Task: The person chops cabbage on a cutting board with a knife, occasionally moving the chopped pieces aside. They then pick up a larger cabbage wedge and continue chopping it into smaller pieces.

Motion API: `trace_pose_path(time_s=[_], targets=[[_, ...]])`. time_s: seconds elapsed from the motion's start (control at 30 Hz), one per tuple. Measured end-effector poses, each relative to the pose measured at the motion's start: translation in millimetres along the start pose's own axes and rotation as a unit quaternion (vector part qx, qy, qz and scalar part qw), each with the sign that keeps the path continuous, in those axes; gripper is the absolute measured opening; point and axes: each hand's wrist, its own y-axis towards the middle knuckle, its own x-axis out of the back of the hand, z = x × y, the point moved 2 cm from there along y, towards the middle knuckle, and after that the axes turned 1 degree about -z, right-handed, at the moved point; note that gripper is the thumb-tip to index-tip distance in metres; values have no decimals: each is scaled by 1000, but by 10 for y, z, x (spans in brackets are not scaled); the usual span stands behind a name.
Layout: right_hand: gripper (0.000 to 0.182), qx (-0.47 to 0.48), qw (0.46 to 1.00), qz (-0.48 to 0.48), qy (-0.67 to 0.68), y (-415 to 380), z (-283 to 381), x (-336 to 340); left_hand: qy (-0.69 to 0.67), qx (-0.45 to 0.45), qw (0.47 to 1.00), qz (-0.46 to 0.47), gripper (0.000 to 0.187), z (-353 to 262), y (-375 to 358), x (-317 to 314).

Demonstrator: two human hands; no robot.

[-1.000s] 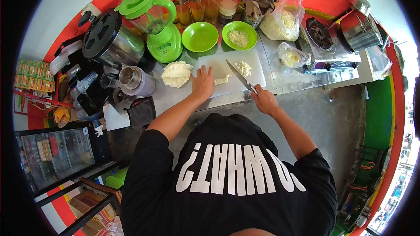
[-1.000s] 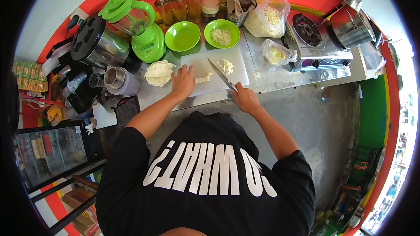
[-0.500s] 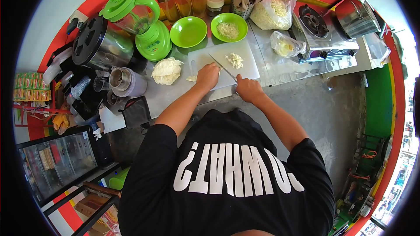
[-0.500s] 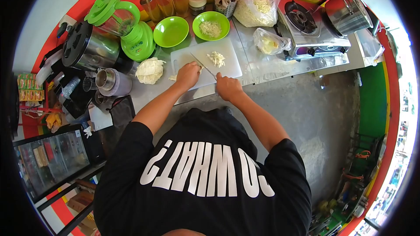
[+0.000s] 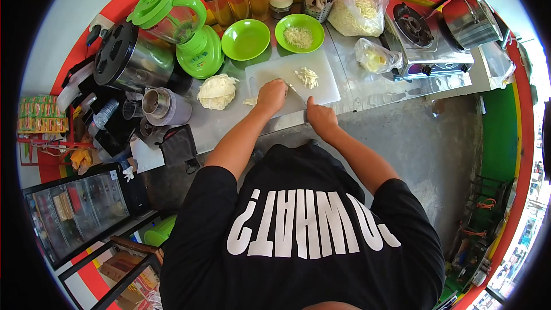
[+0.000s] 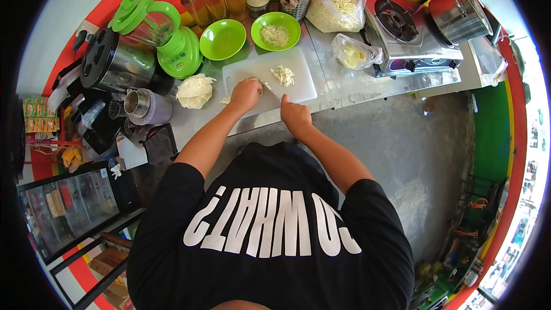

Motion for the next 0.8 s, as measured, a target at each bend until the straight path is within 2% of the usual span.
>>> trace_pose_path(time_s=[0.13,0.27,0.33,0.57,0.8], targets=[[15,46,998,-50,-18,170,7,147,6,-4,1000,-4,9,20,-24,-26],[15,43,999,-26,-21,46,93,238,5,7,1000,-24,9,3,-42,-34],[14,-2,1000,-19,-3,12,117,46,-2,12,1000,-27,10,-5,-57,-12],[14,9,999,-48,0,106,219,79,-5,6,1000,-20,8,31,-62,-37],[16,-27,999,-12,34,69,254,-15,-23,36,998,-48,10,-18,-69,-52]])
